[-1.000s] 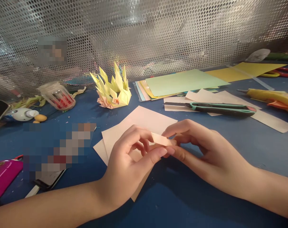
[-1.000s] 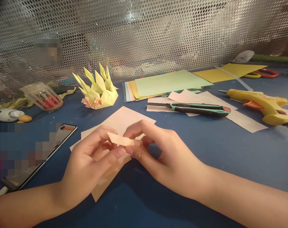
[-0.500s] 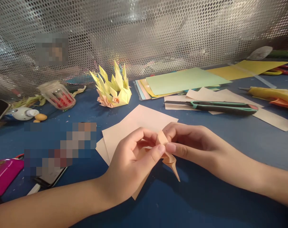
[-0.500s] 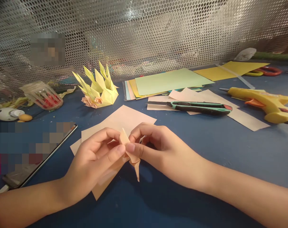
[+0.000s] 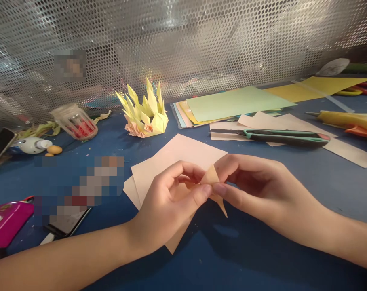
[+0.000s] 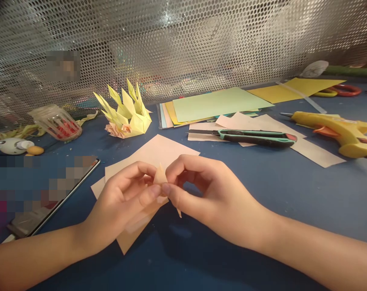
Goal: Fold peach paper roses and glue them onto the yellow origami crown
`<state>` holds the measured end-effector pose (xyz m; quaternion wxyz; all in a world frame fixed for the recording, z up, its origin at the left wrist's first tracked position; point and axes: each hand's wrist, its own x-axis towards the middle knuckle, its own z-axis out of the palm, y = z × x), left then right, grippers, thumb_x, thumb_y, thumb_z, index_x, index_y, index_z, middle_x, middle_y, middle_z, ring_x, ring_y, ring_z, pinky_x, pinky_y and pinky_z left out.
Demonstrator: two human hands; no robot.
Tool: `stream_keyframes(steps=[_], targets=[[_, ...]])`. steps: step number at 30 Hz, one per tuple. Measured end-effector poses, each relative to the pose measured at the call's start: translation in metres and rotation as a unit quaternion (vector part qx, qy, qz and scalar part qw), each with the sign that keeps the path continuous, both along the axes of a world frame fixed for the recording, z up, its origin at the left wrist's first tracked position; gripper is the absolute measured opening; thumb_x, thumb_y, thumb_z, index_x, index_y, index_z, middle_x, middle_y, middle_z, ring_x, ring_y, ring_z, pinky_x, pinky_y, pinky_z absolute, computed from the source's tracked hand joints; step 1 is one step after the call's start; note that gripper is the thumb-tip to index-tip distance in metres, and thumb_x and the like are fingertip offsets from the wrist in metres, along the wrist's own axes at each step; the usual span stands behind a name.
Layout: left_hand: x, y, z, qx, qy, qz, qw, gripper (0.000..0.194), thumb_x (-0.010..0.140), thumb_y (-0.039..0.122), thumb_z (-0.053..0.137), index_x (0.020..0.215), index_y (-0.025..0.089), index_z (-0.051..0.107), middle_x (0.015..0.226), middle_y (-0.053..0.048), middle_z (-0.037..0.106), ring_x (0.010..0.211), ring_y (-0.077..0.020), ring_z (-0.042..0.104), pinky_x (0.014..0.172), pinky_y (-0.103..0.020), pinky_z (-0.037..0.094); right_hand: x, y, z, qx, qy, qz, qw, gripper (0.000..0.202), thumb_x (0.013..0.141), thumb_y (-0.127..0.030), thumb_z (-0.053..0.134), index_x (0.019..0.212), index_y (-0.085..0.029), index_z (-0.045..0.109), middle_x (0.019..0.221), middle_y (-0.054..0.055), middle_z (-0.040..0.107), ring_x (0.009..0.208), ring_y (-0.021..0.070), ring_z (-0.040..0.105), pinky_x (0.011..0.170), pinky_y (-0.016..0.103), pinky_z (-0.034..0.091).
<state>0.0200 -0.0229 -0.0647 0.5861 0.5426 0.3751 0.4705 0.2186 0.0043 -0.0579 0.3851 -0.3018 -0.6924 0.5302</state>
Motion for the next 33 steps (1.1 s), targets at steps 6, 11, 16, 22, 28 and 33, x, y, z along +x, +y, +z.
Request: stream_keyframes(steps=[6,11,16,22,28,33], targets=[[0.0025,0.001,-0.0018,-0.02,-0.047,-0.011,0.999,0.014,0.093,0.014,0.077,0.088,0.022,0.067,0.094,0.003,0.072,0.09,-0.0087,0.072,0.086,-0.019,0.058,-0.0009,0.0016,0.0009,0.045,-0.011,-0.028,0.999,0.015,0.085,-0.03,0.084,0.082,-0.025,0.07,0.078,-0.002,0.071,0.073,0.0145,0.067,0.068,0.026,0.057],[0.0035,0.0025,-0.0049,0.013,-0.045,0.005,0.999,0.018,0.092,0.011,0.078,0.081,0.021,0.067,0.091,0.004,0.069,0.089,-0.0071,0.071,0.084,-0.016,0.058,0.0,0.0011,-0.0036,0.118,-0.072,-0.083,0.987,0.012,0.081,-0.02,0.079,0.08,-0.026,0.068,0.077,-0.004,0.069,0.073,0.0135,0.062,0.07,0.025,0.052],[0.0014,0.0028,-0.0062,-0.005,-0.033,0.008,0.999,0.014,0.09,0.019,0.084,0.086,0.02,0.07,0.087,0.005,0.072,0.085,-0.0078,0.073,0.084,-0.016,0.059,-0.0004,0.0013,-0.0019,0.123,-0.082,-0.08,0.986,0.005,0.085,-0.022,0.074,0.084,-0.027,0.071,0.077,-0.004,0.071,0.072,0.0122,0.062,0.066,0.022,0.051],[0.0005,0.0035,-0.0057,-0.049,-0.036,0.009,0.998,0.016,0.084,0.016,0.087,0.088,0.019,0.072,0.086,0.004,0.076,0.085,-0.0098,0.075,0.081,-0.017,0.06,0.0011,0.0001,0.0018,0.104,-0.085,-0.069,0.989,0.007,0.088,-0.031,0.076,0.084,-0.025,0.074,0.076,-0.003,0.075,0.067,0.011,0.064,0.064,0.022,0.053],[0.0009,0.0051,-0.0039,-0.06,-0.018,0.005,0.998,0.019,0.083,0.014,0.085,0.078,0.019,0.067,0.074,0.004,0.075,0.072,-0.0127,0.077,0.072,-0.021,0.062,-0.0006,0.0021,0.0016,0.109,-0.087,-0.077,0.987,0.007,0.087,-0.026,0.074,0.08,-0.026,0.074,0.07,-0.003,0.074,0.064,0.0117,0.064,0.061,0.021,0.054],[-0.0001,0.0035,-0.005,-0.054,0.006,0.012,0.998,0.02,0.081,0.016,0.085,0.077,0.019,0.066,0.073,0.003,0.074,0.072,-0.0149,0.078,0.07,-0.023,0.063,0.0019,0.0045,0.0002,0.141,-0.101,-0.055,0.983,0.011,0.091,-0.035,0.077,0.085,-0.026,0.077,0.069,-0.003,0.075,0.062,0.012,0.067,0.059,0.022,0.053]])
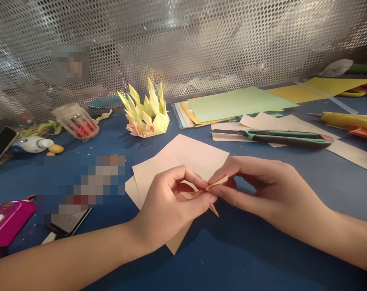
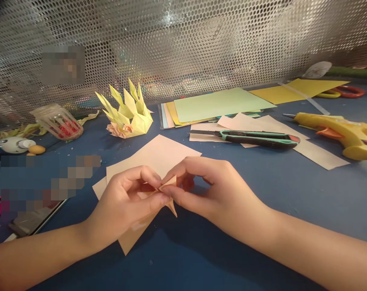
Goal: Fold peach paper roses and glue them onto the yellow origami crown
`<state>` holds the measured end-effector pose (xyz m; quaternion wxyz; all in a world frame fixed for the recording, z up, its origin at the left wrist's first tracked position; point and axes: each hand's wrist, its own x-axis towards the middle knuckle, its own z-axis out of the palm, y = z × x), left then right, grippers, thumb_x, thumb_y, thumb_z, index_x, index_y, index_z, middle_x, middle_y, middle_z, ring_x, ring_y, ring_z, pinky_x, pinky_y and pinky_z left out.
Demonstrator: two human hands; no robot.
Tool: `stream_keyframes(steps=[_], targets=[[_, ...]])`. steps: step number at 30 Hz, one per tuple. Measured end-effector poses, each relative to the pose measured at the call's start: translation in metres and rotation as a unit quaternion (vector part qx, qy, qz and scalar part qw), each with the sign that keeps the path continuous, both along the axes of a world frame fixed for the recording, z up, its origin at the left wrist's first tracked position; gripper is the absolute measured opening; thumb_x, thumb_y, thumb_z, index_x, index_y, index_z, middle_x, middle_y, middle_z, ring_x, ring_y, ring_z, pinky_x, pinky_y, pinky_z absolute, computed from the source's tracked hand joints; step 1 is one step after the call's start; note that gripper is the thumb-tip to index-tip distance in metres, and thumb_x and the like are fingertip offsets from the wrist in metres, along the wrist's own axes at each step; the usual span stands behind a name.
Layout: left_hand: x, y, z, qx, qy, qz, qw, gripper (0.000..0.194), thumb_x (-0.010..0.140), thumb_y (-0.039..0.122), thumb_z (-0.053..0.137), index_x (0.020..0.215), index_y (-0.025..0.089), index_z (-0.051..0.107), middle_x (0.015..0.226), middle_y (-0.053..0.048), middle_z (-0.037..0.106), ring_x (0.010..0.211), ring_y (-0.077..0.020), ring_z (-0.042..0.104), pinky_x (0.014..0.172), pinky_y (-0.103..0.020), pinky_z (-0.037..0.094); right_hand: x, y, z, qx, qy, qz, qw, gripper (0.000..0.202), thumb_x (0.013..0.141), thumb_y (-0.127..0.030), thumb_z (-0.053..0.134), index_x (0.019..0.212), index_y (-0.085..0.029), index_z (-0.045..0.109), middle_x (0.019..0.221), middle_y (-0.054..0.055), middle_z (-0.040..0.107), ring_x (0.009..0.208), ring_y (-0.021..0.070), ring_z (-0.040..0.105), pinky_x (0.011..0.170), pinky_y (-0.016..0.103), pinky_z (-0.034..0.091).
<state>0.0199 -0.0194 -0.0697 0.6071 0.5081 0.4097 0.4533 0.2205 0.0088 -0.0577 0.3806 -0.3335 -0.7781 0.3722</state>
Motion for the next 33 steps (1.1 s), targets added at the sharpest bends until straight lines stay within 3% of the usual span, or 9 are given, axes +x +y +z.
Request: stream_keyframes(steps=[5,8,11,17,21,27,33], targets=[[-0.0014,0.0019,-0.0001,-0.019,0.048,-0.011,0.999,0.021,0.081,0.024,0.088,0.09,0.017,0.07,0.086,-0.001,0.077,0.084,-0.0196,0.08,0.077,-0.027,0.063,0.0027,0.0013,-0.0008,0.124,-0.048,-0.041,0.99,0.006,0.092,-0.028,0.075,0.086,-0.028,0.077,0.074,-0.003,0.076,0.062,0.0122,0.068,0.055,0.023,0.051],[-0.0006,0.0035,-0.0014,-0.011,0.026,-0.029,0.999,0.017,0.087,0.026,0.084,0.091,0.017,0.07,0.086,-0.001,0.077,0.082,-0.0167,0.078,0.079,-0.026,0.061,0.0015,0.0009,-0.0003,0.175,-0.054,-0.043,0.982,0.008,0.092,-0.024,0.073,0.085,-0.027,0.072,0.07,-0.004,0.073,0.06,0.0131,0.066,0.054,0.024,0.052],[-0.0003,0.0041,-0.0039,-0.002,-0.01,-0.042,0.999,0.015,0.09,0.025,0.083,0.088,0.018,0.07,0.087,0.001,0.076,0.085,-0.0149,0.077,0.083,-0.026,0.06,0.0005,0.0008,-0.0001,0.181,-0.056,-0.027,0.982,0.009,0.094,-0.023,0.072,0.087,-0.028,0.071,0.071,-0.004,0.072,0.061,0.0135,0.067,0.056,0.025,0.054],[-0.0022,0.0037,-0.0029,-0.001,-0.015,-0.043,0.999,0.017,0.089,0.023,0.082,0.081,0.018,0.068,0.097,-0.001,0.071,0.092,-0.0196,0.073,0.091,-0.038,0.061,0.004,0.0008,-0.0028,0.182,-0.05,-0.006,0.982,0.008,0.097,-0.02,0.068,0.095,-0.027,0.071,0.08,-0.003,0.074,0.065,0.0106,0.068,0.062,0.02,0.056],[-0.0022,0.0042,0.0015,-0.006,-0.05,-0.052,0.997,0.019,0.087,0.02,0.082,0.076,0.018,0.067,0.095,0.001,0.068,0.083,-0.016,0.072,0.083,-0.033,0.063,0.0056,0.0016,-0.0007,0.221,-0.058,0.013,0.973,0.009,0.099,-0.016,0.066,0.096,-0.024,0.071,0.083,-0.002,0.074,0.07,0.0095,0.07,0.065,0.017,0.056],[-0.0043,0.0052,0.0017,-0.003,-0.088,-0.034,0.996,0.014,0.093,0.016,0.079,0.081,0.018,0.073,0.098,0.002,0.069,0.09,-0.0085,0.07,0.083,-0.016,0.058,0.0054,0.0037,0.0014,0.252,-0.044,0.026,0.966,0.025,0.097,-0.007,0.061,0.103,-0.026,0.076,0.09,0.0,0.076,0.08,0.0094,0.073,0.071,0.016,0.058],[-0.004,0.0046,-0.0013,0.005,-0.128,-0.053,0.99,0.014,0.1,0.02,0.071,0.087,0.019,0.073,0.092,0.002,0.07,0.086,-0.0095,0.07,0.084,-0.02,0.059,0.0063,0.0001,-0.001,0.232,-0.017,0.03,0.972,0.038,0.094,-0.01,0.062,0.118,-0.034,0.079,0.099,0.003,0.079,0.086,0.0165,0.076,0.073,0.025,0.061]])
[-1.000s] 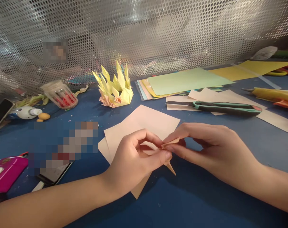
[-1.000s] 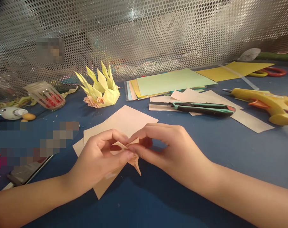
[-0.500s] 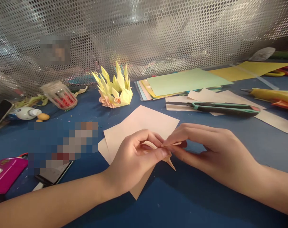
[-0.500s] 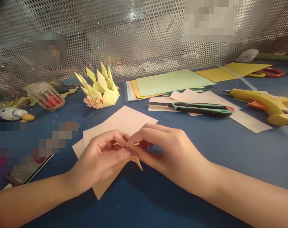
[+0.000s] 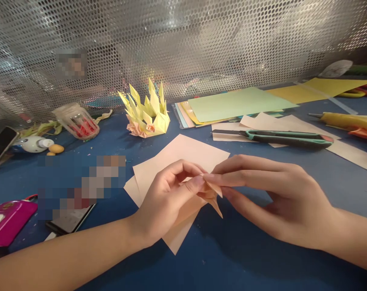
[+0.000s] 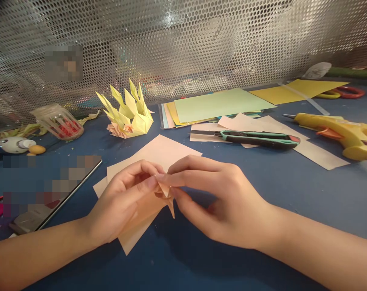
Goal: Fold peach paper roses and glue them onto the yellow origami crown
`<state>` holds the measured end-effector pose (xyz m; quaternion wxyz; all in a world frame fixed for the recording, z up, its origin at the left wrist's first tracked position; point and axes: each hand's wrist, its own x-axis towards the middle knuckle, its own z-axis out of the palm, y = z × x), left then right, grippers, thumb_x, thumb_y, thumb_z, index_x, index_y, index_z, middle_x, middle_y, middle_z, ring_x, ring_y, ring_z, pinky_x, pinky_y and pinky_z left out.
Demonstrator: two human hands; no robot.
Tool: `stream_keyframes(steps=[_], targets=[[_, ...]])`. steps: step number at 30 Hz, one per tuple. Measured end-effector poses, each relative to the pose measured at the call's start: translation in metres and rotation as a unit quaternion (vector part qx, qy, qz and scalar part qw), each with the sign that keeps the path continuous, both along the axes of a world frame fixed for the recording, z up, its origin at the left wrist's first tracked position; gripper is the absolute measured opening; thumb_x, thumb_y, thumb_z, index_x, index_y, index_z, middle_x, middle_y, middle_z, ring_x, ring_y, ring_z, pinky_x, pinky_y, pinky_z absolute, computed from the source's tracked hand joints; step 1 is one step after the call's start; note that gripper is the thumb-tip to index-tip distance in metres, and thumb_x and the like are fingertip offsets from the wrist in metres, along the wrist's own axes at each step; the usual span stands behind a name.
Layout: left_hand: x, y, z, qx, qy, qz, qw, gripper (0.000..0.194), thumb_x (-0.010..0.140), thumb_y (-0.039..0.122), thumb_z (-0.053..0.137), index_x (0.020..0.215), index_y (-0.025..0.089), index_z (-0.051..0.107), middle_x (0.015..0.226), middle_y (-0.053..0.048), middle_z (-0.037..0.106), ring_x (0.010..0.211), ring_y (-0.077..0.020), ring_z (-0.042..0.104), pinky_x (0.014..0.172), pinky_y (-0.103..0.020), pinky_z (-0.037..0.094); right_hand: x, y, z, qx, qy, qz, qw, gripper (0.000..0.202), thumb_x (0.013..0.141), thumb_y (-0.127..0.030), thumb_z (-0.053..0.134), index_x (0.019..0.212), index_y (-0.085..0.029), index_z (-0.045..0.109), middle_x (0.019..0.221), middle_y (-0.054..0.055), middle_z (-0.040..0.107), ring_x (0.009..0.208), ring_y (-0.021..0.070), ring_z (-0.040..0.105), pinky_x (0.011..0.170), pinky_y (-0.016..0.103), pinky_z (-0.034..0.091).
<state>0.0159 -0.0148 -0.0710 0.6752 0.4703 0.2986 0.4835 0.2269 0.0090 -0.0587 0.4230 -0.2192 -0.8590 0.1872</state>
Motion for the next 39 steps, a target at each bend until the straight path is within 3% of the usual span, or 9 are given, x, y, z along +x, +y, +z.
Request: stream_keyframes(steps=[3,8,14,20,24,27,35,39], targets=[[0.001,-0.001,0.001,0.014,0.003,0.002,1.0,0.015,0.102,0.024,0.069,0.089,0.02,0.074,0.095,0.002,0.071,0.09,-0.0102,0.072,0.087,-0.021,0.059,0.0,-0.002,0.001,-0.022,0.01,0.005,1.0,0.035,0.095,-0.013,0.064,0.119,-0.034,0.08,0.099,0.003,0.081,0.087,0.0186,0.077,0.069,0.027,0.061],[0.001,-0.005,0.005,0.062,0.099,0.058,0.991,0.02,0.1,0.03,0.072,0.083,0.021,0.074,0.102,0.002,0.07,0.095,-0.0106,0.07,0.087,-0.017,0.058,-0.004,-0.001,0.003,-0.049,0.023,-0.011,0.998,0.014,0.097,-0.022,0.069,0.098,-0.028,0.082,0.094,0.003,0.081,0.079,0.0154,0.076,0.067,0.025,0.061],[0.002,-0.01,0.008,0.211,0.222,0.134,0.942,0.016,0.101,0.021,0.067,0.086,0.021,0.073,0.1,-0.001,0.07,0.099,-0.0115,0.069,0.087,-0.016,0.058,-0.004,0.002,0.004,-0.118,0.044,-0.02,0.992,0.002,0.092,-0.028,0.076,0.093,-0.026,0.078,0.09,0.002,0.076,0.079,0.014,0.07,0.068,0.024,0.059],[0.001,-0.014,0.006,0.276,0.289,0.167,0.901,0.015,0.101,0.019,0.066,0.087,0.023,0.07,0.101,-0.001,0.071,0.096,-0.0129,0.069,0.083,-0.018,0.056,-0.006,0.002,0.007,-0.21,0.041,-0.018,0.977,0.023,0.093,-0.044,0.075,0.082,-0.024,0.073,0.084,0.003,0.072,0.075,0.0166,0.068,0.067,0.028,0.058],[0.0,-0.013,0.006,0.29,0.297,0.159,0.896,0.017,0.102,0.018,0.064,0.086,0.023,0.069,0.1,-0.002,0.071,0.097,-0.0138,0.068,0.086,-0.02,0.055,-0.007,0.002,0.01,-0.329,0.006,0.006,0.944,0.03,0.089,-0.049,0.078,0.079,-0.022,0.069,0.075,0.001,0.07,0.069,0.0159,0.064,0.064,0.026,0.055],[0.001,-0.012,0.005,0.282,0.295,0.155,0.9,0.018,0.102,0.02,0.064,0.085,0.023,0.068,0.1,-0.002,0.071,0.097,-0.0146,0.067,0.088,-0.021,0.054,-0.006,0.002,0.008,-0.37,0.009,0.016,0.929,0.03,0.089,-0.05,0.078,0.081,-0.022,0.07,0.075,0.001,0.07,0.072,0.0161,0.065,0.065,0.025,0.054],[0.003,-0.011,0.006,0.177,0.224,0.072,0.956,0.02,0.108,0.028,0.058,0.092,0.022,0.068,0.098,0.0,0.068,0.095,-0.0119,0.067,0.088,-0.019,0.054,-0.006,0.002,0.005,-0.253,-0.007,-0.038,0.967,0.022,0.096,-0.034,0.067,0.078,-0.023,0.064,0.071,-0.001,0.068,0.065,0.014,0.061,0.06,0.025,0.05],[0.002,-0.011,0.006,0.185,0.24,0.094,0.949,0.018,0.107,0.028,0.06,0.091,0.022,0.067,0.097,0.001,0.069,0.097,-0.0123,0.068,0.089,-0.019,0.053,-0.005,0.001,0.005,-0.206,-0.009,-0.051,0.977,0.018,0.094,-0.031,0.071,0.079,-0.023,0.068,0.074,0.0,0.07,0.067,0.0142,0.062,0.062,0.026,0.051]])
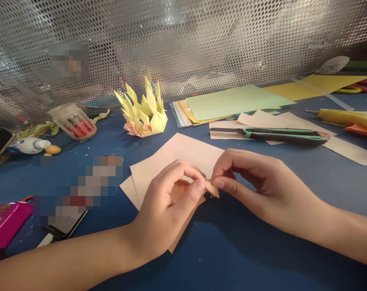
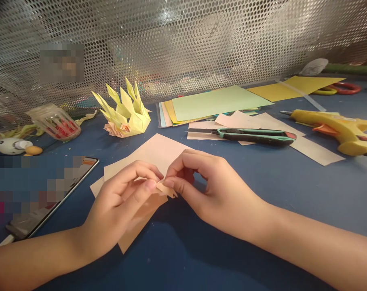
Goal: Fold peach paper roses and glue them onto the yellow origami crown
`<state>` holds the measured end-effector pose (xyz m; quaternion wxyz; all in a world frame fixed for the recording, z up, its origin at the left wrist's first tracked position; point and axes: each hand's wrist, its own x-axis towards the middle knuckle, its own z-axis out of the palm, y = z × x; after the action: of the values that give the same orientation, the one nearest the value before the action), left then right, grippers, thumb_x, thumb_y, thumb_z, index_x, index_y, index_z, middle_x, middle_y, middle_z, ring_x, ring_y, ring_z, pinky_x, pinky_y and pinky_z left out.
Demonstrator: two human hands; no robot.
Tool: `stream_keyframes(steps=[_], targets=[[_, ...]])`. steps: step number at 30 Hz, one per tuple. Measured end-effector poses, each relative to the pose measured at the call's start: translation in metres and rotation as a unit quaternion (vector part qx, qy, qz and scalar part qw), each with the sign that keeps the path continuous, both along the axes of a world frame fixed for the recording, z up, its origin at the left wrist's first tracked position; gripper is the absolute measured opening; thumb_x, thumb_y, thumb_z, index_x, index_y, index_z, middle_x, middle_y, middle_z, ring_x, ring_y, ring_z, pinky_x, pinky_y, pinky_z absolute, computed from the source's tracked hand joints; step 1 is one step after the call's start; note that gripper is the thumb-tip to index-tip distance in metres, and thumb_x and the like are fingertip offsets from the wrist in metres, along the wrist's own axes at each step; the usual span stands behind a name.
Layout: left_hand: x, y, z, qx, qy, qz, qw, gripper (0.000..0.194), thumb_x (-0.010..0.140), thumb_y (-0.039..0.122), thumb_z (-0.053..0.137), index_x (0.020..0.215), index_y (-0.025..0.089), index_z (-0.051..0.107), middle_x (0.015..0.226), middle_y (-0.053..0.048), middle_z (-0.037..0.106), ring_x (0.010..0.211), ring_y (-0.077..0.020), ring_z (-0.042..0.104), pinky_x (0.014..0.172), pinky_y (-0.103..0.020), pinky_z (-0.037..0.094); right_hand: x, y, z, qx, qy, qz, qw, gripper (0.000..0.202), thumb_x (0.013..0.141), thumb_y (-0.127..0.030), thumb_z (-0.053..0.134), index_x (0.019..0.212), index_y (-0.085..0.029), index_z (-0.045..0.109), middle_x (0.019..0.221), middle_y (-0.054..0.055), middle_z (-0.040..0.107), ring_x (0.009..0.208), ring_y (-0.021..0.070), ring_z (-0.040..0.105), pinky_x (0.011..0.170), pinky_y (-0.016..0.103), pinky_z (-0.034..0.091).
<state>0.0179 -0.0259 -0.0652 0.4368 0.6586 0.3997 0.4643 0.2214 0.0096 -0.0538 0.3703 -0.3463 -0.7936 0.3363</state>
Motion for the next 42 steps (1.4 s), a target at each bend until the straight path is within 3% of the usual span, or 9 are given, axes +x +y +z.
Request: stream_keyframes(steps=[3,8,17,21,25,31,35,42], targets=[[0.0003,-0.0007,-0.0005,0.002,0.008,0.03,1.0,0.021,0.105,0.027,0.061,0.085,0.022,0.065,0.099,0.0,0.069,0.094,-0.0127,0.069,0.083,-0.019,0.055,0.0005,-0.0008,-0.0011,0.051,0.014,0.007,0.999,0.01,0.092,-0.031,0.075,0.087,-0.024,0.07,0.078,0.0,0.071,0.069,0.0146,0.063,0.063,0.026,0.054],[0.0006,-0.0003,0.0003,-0.03,-0.028,0.045,0.998,0.023,0.102,0.029,0.064,0.08,0.022,0.065,0.098,0.001,0.071,0.086,-0.0123,0.072,0.076,-0.02,0.058,0.0006,-0.0013,-0.0037,0.13,0.005,0.024,0.991,0.012,0.085,-0.022,0.08,0.095,-0.026,0.072,0.084,0.0,0.072,0.07,0.0137,0.065,0.064,0.026,0.056],[0.0025,0.0027,0.0003,-0.082,-0.099,0.041,0.991,0.012,0.092,0.032,0.082,0.097,0.024,0.075,0.099,0.001,0.08,0.094,-0.0161,0.079,0.081,-0.021,0.062,0.0016,-0.0026,-0.0005,0.126,0.019,-0.013,0.992,0.004,0.094,-0.027,0.073,0.091,-0.029,0.076,0.083,0.0,0.077,0.073,0.0156,0.072,0.065,0.027,0.057],[0.0047,0.0013,-0.0008,-0.098,-0.126,0.013,0.987,0.008,0.09,0.02,0.083,0.09,0.023,0.075,0.093,0.003,0.081,0.088,-0.0141,0.08,0.084,-0.021,0.063,0.0022,-0.0031,-0.0019,0.096,0.01,-0.014,0.995,0.003,0.093,-0.03,0.074,0.09,-0.029,0.075,0.084,-0.001,0.075,0.074,0.0152,0.07,0.066,0.027,0.057],[0.0035,0.0007,-0.0036,-0.114,-0.123,0.028,0.985,0.011,0.089,0.022,0.085,0.088,0.023,0.074,0.09,0.004,0.079,0.086,-0.0129,0.079,0.08,-0.019,0.064,0.0014,-0.0029,-0.0026,0.102,0.011,-0.017,0.995,0.006,0.096,-0.028,0.071,0.09,-0.027,0.074,0.084,-0.001,0.074,0.074,0.014,0.069,0.066,0.026,0.057],[0.0022,0.0028,-0.0062,-0.044,-0.1,0.039,0.993,0.013,0.089,0.018,0.082,0.081,0.024,0.073,0.092,0.005,0.074,0.083,-0.0086,0.073,0.079,-0.016,0.062,-0.0005,-0.0015,-0.0034,0.152,0.025,-0.006,0.988,0.007,0.095,-0.024,0.071,0.089,-0.023,0.075,0.083,-0.001,0.073,0.075,0.0098,0.069,0.067,0.019,0.056],[0.0029,0.0023,-0.0048,0.014,-0.083,0.048,0.995,0.018,0.086,0.009,0.081,0.076,0.023,0.075,0.09,0.004,0.074,0.087,-0.009,0.072,0.086,-0.017,0.061,0.0006,-0.0029,-0.0046,0.136,0.029,-0.003,0.99,0.004,0.093,-0.023,0.072,0.089,-0.022,0.073,0.084,-0.001,0.072,0.076,0.0088,0.068,0.07,0.018,0.057],[0.0032,0.0021,-0.0037,0.039,-0.076,0.086,0.993,0.024,0.082,0.004,0.081,0.075,0.027,0.081,0.089,0.005,0.074,0.088,-0.0067,0.073,0.085,-0.011,0.058,0.0008,-0.0037,-0.0056,0.085,0.04,-0.001,0.996,0.004,0.092,-0.026,0.073,0.09,-0.024,0.072,0.086,-0.002,0.073,0.077,0.0105,0.068,0.072,0.021,0.058]])
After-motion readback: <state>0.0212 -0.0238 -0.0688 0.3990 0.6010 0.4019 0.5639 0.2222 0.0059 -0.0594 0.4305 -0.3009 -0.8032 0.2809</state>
